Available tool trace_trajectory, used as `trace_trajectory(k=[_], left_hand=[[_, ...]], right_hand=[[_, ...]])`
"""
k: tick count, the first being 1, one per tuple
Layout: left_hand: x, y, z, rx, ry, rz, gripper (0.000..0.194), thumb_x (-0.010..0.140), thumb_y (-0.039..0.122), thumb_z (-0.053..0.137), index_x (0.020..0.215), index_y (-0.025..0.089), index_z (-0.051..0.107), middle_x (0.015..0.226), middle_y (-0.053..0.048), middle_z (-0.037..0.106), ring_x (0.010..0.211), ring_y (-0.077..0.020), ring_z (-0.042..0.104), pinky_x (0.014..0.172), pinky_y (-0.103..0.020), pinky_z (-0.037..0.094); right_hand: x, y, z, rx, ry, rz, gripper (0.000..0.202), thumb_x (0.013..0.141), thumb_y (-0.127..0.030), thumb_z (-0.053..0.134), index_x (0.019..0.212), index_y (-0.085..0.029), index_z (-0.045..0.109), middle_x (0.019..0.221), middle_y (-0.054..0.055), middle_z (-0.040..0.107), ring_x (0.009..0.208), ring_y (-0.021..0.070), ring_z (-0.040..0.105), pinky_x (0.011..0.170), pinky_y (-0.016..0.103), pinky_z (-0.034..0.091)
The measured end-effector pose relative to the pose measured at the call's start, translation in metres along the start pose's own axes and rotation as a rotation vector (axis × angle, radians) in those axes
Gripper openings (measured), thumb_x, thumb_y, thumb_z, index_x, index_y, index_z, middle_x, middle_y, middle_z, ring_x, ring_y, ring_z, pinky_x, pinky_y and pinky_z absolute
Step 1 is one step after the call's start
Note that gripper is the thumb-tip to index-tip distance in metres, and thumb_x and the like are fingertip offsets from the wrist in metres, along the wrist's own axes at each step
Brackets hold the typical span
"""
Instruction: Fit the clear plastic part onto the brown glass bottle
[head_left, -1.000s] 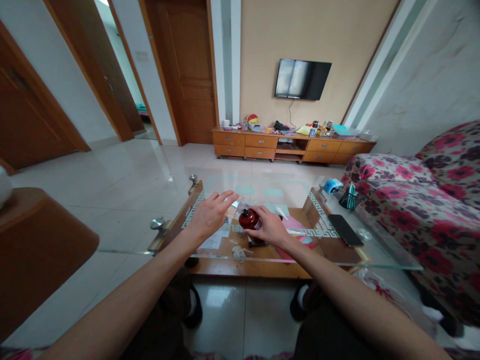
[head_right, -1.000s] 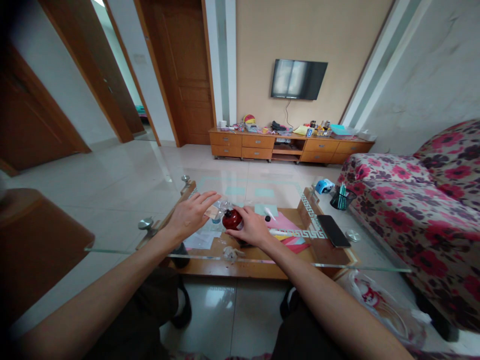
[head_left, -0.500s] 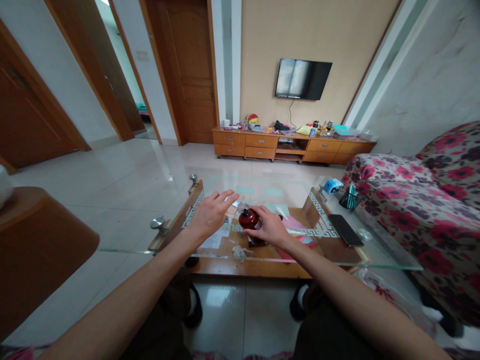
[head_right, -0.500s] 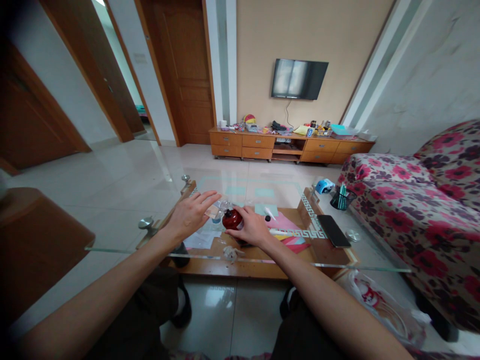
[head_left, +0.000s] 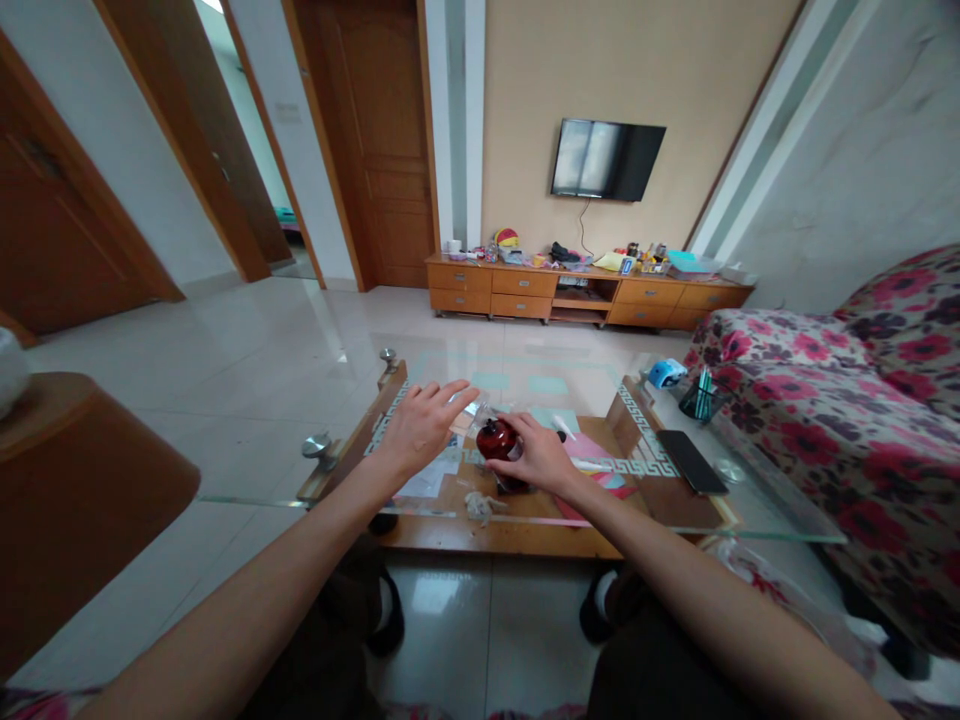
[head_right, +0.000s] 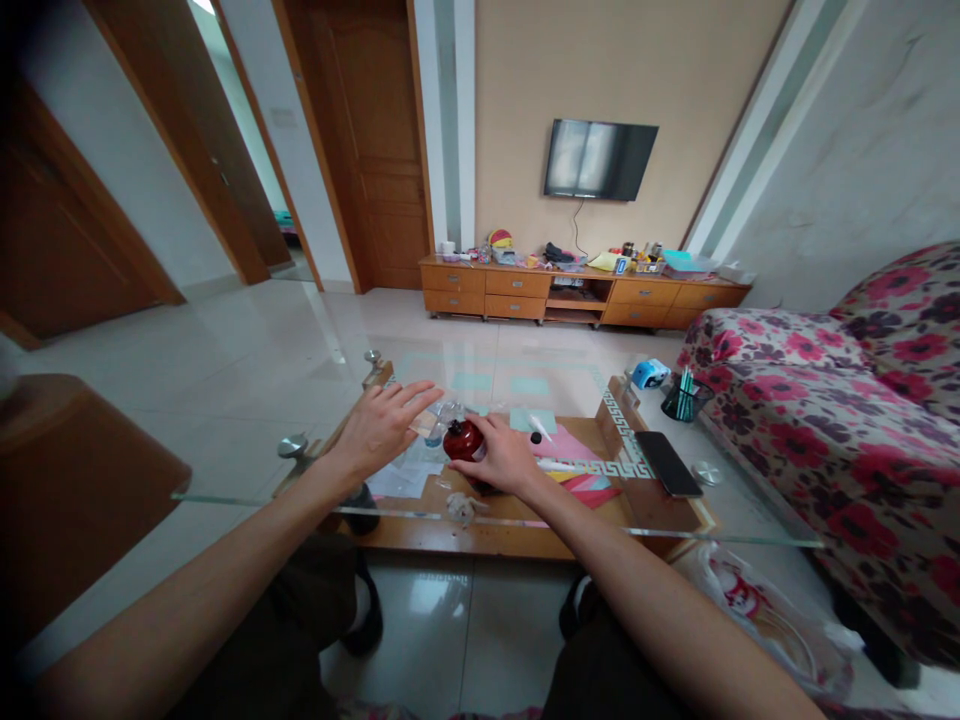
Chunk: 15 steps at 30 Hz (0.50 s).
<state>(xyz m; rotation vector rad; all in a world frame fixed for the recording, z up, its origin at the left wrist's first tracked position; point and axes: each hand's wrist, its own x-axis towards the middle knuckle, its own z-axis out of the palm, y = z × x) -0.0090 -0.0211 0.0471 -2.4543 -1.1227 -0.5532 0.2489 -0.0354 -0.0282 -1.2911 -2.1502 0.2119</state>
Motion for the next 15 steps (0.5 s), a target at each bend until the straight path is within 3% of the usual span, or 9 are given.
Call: trace_trajectory(k=[15], left_hand=[[0.0023,-0.0025,-0.0018,0.006,0.008,0.049,0.072,0.082,0.003,0.064,0.148,0.029,0.054,0.154,-0.007,0.059,0.120,-0.0296,0.062,0.097,-0.047,0.045]], right_hand=[[-0.0019,0.0016,0.0002,0.024,0.008,-0.008,0.087,0.077,-0.066,0.085,0.150,-0.030,0.052,0.131,0.010,0.064,0.114,0.0299,0.065,0.100,0.046,0.053]])
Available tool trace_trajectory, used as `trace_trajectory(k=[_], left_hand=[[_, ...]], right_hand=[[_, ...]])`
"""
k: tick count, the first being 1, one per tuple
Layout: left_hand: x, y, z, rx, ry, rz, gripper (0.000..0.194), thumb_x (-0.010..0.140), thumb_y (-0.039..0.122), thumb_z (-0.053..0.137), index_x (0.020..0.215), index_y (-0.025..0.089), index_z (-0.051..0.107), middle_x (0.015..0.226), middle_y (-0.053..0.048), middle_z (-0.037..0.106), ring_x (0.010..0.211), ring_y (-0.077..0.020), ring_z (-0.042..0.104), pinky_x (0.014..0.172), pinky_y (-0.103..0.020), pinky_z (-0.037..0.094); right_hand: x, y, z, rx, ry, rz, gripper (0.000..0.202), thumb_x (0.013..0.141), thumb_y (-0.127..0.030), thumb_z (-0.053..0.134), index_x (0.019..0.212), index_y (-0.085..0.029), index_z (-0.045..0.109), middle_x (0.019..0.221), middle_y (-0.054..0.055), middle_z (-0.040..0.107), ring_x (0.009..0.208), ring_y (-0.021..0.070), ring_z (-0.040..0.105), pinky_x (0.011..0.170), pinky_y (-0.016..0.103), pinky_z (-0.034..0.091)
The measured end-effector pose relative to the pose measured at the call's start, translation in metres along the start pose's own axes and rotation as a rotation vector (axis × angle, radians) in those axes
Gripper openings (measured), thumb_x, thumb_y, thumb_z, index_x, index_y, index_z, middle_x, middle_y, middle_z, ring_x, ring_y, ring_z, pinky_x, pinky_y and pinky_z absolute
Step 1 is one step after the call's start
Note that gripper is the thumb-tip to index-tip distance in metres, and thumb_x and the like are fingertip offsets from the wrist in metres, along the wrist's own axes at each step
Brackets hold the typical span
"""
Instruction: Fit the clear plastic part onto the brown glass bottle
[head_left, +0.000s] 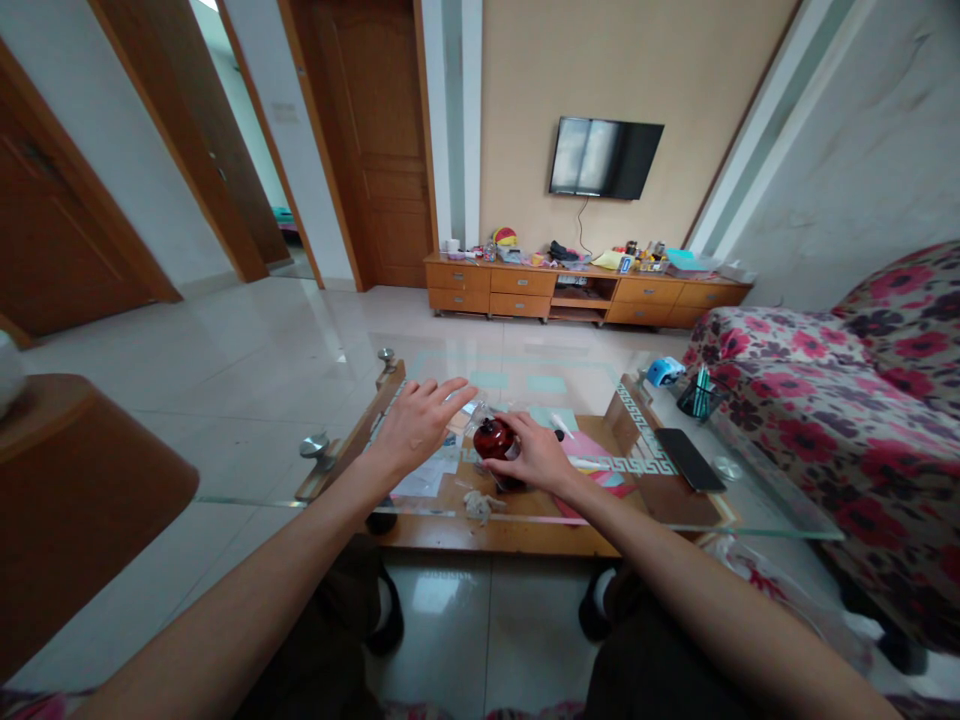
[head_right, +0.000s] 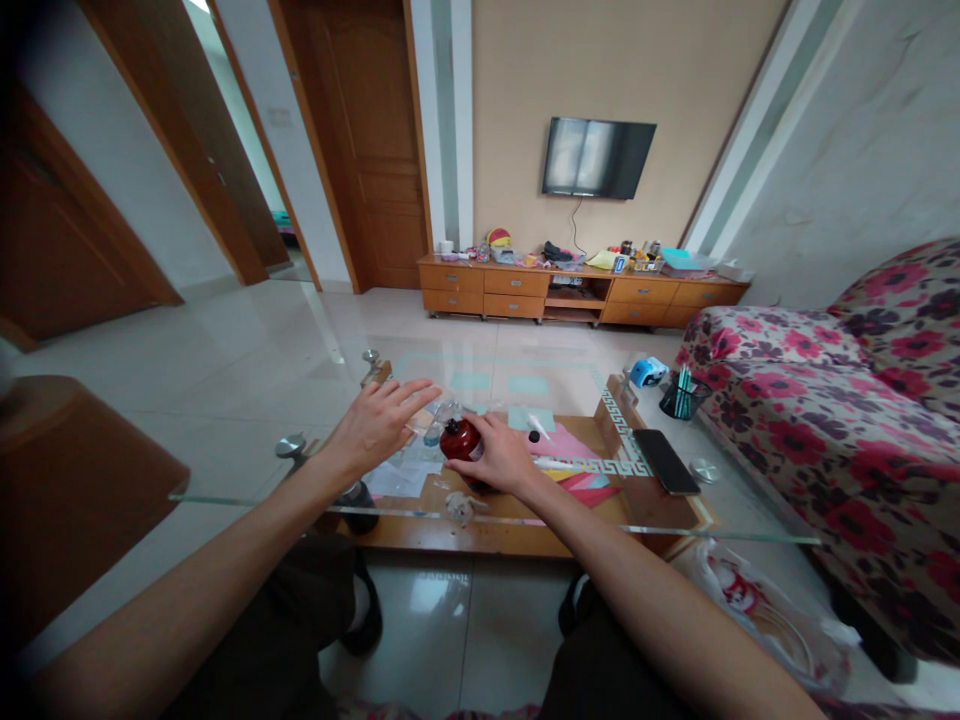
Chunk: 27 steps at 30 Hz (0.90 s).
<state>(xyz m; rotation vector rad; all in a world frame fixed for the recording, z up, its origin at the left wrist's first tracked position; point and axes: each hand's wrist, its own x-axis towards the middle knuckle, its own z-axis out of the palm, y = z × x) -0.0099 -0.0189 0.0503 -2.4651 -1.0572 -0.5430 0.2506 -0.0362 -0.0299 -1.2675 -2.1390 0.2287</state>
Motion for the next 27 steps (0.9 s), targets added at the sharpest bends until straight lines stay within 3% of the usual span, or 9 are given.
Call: trace_trajectory(k=[27], left_hand=[[0.013,0.015,-0.014,0.078,0.010,0.028,0.059,0.092,0.010,0.057,0.147,0.031,0.055,0.154,-0.006,0.058,0.112,-0.0310,0.060,0.090,-0.047,0.044]], right_hand=[[-0.005,0.002,-0.006,0.056,0.038,0.017,0.087,0.077,-0.063,0.086,0.150,-0.030,0.053,0.130,0.009,0.066,0.115,0.0294,0.065,0.101,0.047,0.052]])
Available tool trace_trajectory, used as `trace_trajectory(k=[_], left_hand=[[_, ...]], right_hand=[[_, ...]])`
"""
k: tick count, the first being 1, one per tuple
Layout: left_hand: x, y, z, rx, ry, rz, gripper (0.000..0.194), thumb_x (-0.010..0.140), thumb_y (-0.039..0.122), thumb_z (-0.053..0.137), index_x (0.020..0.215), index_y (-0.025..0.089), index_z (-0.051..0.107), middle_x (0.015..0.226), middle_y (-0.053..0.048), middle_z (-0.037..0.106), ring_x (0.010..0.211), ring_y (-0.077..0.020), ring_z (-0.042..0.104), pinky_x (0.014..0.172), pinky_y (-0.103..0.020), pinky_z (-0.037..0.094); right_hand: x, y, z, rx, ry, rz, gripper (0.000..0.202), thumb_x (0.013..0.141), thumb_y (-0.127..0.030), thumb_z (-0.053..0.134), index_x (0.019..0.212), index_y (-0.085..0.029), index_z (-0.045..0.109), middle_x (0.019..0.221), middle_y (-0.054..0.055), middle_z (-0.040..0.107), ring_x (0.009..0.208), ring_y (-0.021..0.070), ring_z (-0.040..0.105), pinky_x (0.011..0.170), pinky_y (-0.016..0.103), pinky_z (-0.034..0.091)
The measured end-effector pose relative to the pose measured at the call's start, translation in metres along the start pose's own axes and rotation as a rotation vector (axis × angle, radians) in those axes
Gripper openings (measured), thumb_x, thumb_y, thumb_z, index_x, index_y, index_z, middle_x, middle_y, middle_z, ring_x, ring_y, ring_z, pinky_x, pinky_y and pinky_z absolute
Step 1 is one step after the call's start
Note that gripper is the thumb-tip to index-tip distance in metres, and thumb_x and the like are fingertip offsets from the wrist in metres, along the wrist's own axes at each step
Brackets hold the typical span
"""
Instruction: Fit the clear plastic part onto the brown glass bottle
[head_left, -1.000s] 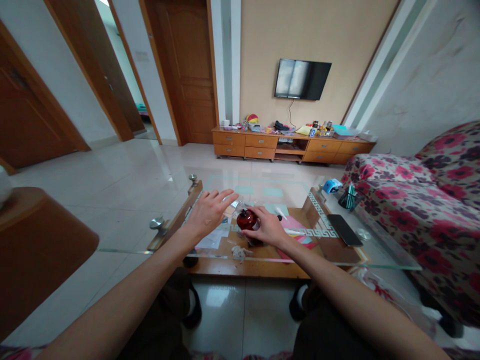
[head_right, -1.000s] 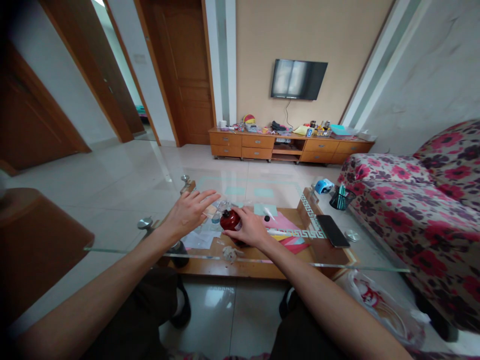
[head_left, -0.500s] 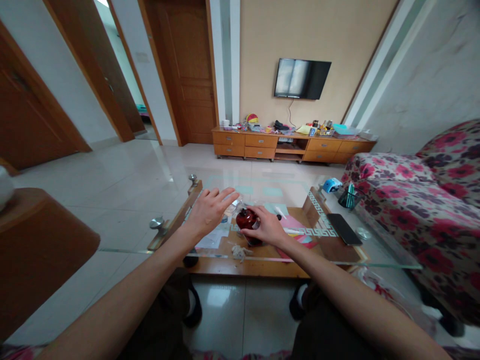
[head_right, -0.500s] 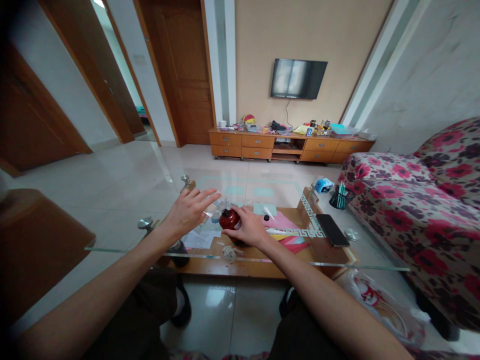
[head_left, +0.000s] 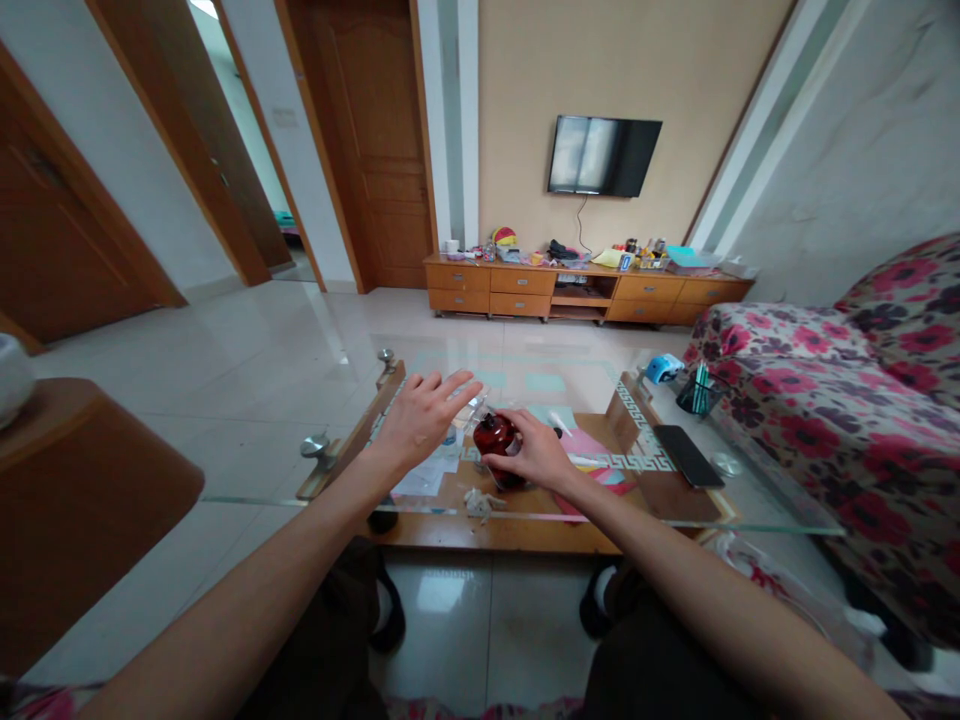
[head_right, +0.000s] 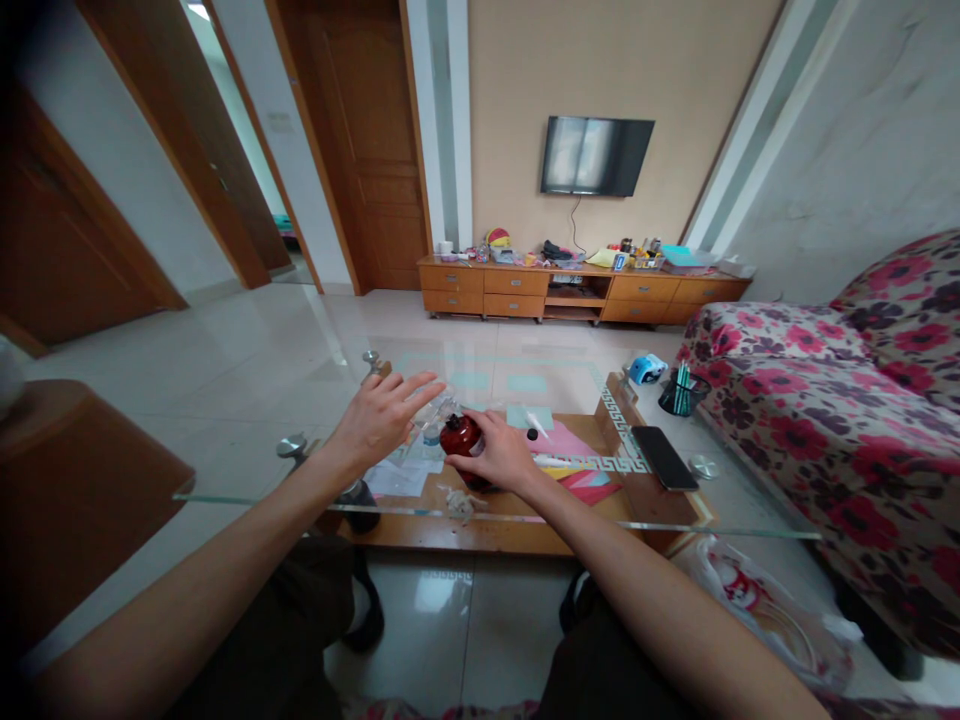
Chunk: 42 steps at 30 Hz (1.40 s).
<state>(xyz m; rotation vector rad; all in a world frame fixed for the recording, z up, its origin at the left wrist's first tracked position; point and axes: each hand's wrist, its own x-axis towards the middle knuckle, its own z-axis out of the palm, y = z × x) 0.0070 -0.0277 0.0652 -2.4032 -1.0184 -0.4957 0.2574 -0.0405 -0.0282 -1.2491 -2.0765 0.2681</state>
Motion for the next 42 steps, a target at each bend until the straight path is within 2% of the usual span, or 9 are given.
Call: trace_trajectory(k=[11,24,36,42], left_hand=[[0.006,0.006,-0.003,0.026,-0.007,0.019,0.056,0.095,0.013,0.055,0.148,0.031,0.054,0.156,-0.005,0.056,0.108,-0.0314,0.060,0.086,-0.048,0.044],[0.008,0.008,-0.006,0.009,-0.003,0.030,0.056,0.095,0.013,0.054,0.148,0.031,0.054,0.157,-0.006,0.055,0.110,-0.0322,0.059,0.092,-0.051,0.044],[0.010,0.010,-0.012,0.050,-0.013,0.045,0.053,0.097,0.016,0.056,0.147,0.032,0.055,0.159,-0.004,0.053,0.109,-0.0316,0.058,0.089,-0.049,0.045],[0.012,0.010,-0.011,0.036,0.034,0.056,0.050,0.098,0.014,0.052,0.145,0.032,0.058,0.155,-0.005,0.056,0.107,-0.0304,0.058,0.088,-0.048,0.045]], right_hand=[[-0.005,0.003,-0.006,0.024,0.017,0.003,0.087,0.077,-0.062,0.087,0.150,-0.031,0.052,0.131,0.009,0.066,0.117,0.0295,0.064,0.102,0.047,0.052],[-0.005,0.003,-0.007,0.084,0.040,-0.011,0.084,0.076,-0.059,0.088,0.148,-0.031,0.055,0.135,0.009,0.065,0.121,0.0293,0.064,0.105,0.047,0.051],[-0.006,0.000,-0.009,0.100,0.041,-0.014,0.083,0.076,-0.056,0.089,0.148,-0.031,0.055,0.135,0.007,0.066,0.122,0.0289,0.063,0.107,0.046,0.050],[-0.006,0.001,-0.009,0.096,0.048,-0.014,0.083,0.077,-0.058,0.088,0.148,-0.031,0.055,0.135,0.008,0.066,0.121,0.0285,0.064,0.106,0.046,0.050]])
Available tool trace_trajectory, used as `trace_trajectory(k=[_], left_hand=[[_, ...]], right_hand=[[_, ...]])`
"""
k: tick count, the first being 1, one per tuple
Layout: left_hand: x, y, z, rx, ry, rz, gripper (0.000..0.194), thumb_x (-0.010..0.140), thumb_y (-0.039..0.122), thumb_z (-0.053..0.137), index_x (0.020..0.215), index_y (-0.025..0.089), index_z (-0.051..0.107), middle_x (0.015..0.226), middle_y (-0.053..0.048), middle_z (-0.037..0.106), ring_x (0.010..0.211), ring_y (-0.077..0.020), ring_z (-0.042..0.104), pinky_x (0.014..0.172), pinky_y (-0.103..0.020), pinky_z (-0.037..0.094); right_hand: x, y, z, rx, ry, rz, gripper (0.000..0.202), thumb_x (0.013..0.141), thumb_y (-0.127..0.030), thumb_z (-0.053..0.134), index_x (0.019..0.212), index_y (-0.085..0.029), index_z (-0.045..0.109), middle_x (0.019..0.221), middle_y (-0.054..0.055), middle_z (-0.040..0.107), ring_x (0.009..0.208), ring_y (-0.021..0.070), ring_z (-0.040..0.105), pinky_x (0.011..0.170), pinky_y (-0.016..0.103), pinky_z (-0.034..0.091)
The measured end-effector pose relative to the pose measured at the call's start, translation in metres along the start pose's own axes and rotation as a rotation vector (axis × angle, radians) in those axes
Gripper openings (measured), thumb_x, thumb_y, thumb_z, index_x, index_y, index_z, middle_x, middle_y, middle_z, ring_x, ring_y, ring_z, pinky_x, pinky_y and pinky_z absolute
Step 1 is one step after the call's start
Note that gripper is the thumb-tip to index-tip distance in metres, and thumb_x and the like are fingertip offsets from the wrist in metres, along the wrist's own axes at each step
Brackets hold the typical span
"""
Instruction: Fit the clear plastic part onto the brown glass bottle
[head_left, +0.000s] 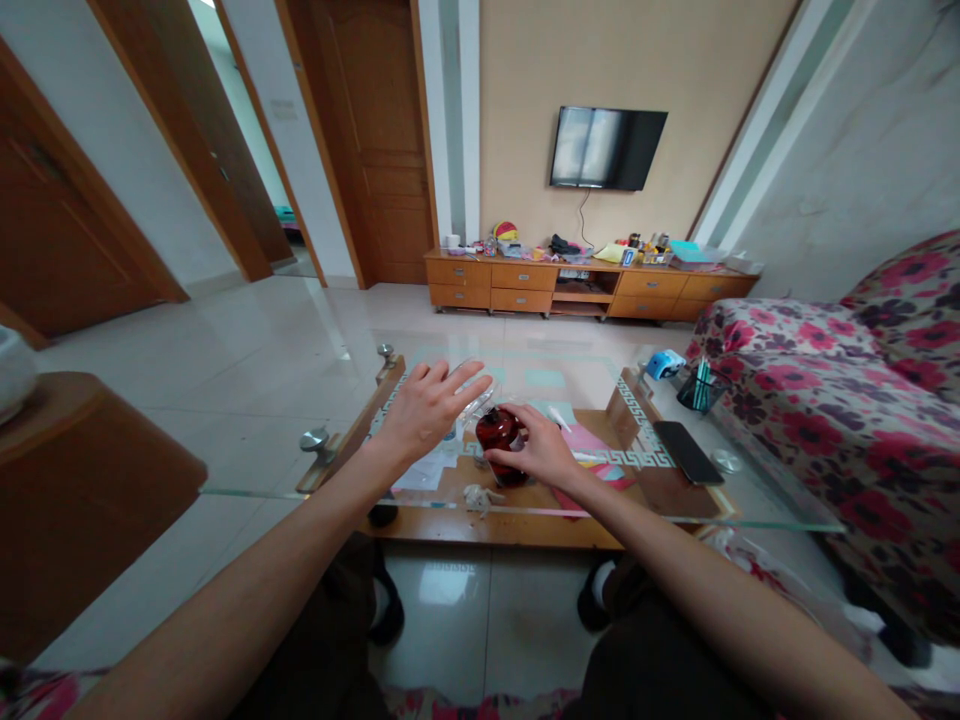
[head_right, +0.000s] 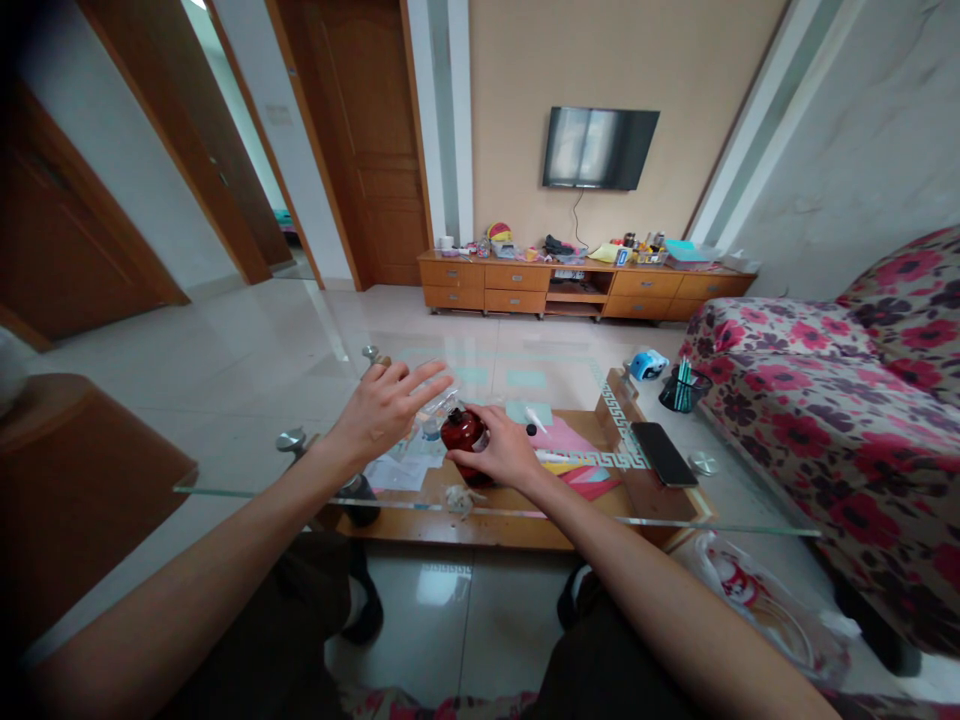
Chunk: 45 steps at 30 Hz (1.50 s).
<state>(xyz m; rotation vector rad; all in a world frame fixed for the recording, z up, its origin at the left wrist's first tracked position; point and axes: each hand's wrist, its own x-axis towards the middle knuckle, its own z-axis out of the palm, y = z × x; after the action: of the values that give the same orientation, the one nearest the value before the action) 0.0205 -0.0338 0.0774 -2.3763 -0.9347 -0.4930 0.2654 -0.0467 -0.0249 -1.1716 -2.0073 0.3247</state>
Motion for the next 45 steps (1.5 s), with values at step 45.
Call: trace_trajectory(k=[45], left_hand=[[0.022,0.010,-0.020,0.258,0.089,0.242,0.041,0.104,0.020,0.056,0.143,0.030,0.059,0.157,-0.005,0.055,0.107,-0.0271,0.061,0.083,-0.042,0.044]], right_hand=[[-0.007,0.000,-0.017,0.107,0.022,0.023,0.082,0.076,-0.056,0.090,0.146,-0.030,0.056,0.133,0.009,0.065,0.118,0.0291,0.064,0.102,0.048,0.055]])
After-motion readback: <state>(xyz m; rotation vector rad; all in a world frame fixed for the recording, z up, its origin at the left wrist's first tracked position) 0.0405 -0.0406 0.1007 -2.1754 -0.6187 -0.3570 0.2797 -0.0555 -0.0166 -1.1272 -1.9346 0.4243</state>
